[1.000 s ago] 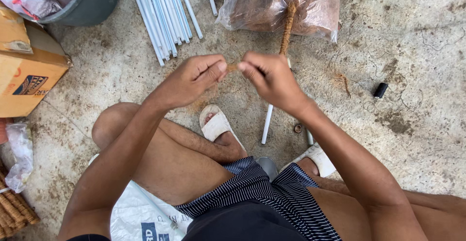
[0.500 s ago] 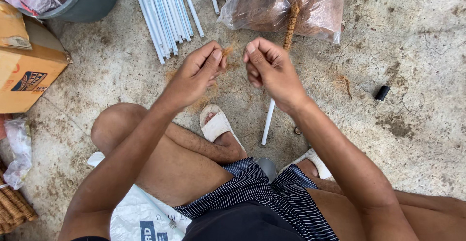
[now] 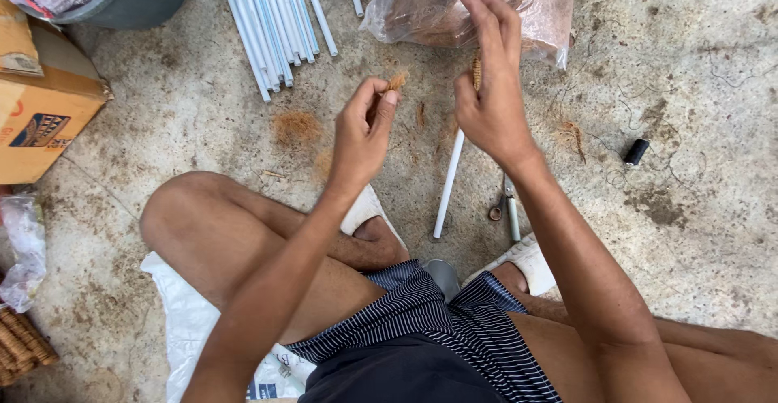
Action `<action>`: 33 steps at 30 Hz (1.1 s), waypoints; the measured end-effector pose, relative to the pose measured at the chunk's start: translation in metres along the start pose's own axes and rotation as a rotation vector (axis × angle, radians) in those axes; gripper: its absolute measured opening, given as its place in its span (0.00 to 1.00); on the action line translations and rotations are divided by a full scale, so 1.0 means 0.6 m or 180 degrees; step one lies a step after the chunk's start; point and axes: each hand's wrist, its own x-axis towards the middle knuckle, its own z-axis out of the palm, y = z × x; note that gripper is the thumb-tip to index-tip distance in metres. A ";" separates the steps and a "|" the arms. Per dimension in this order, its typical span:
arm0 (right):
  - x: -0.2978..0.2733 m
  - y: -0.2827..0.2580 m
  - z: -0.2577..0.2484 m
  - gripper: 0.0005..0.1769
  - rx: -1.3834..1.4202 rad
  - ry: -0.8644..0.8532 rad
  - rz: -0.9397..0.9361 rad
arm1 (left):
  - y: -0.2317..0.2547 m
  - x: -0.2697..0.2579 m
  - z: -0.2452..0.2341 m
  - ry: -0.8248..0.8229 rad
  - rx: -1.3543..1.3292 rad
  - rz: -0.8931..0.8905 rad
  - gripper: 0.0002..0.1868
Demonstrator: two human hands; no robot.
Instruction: The person sits on the floor and wraps natural fiber rope around a white PVC pipe using a wooden tool to secure the fibers. The person repeatedly pulls fibers from a plastic bag, wraps them around the pipe, and uses the tool to tighten the wrapping.
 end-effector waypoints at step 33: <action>-0.194 0.326 0.116 0.04 -0.0084 -0.0740 0.2207 | -0.251 -0.003 0.331 0.0708 -0.0071 -0.1093 0.03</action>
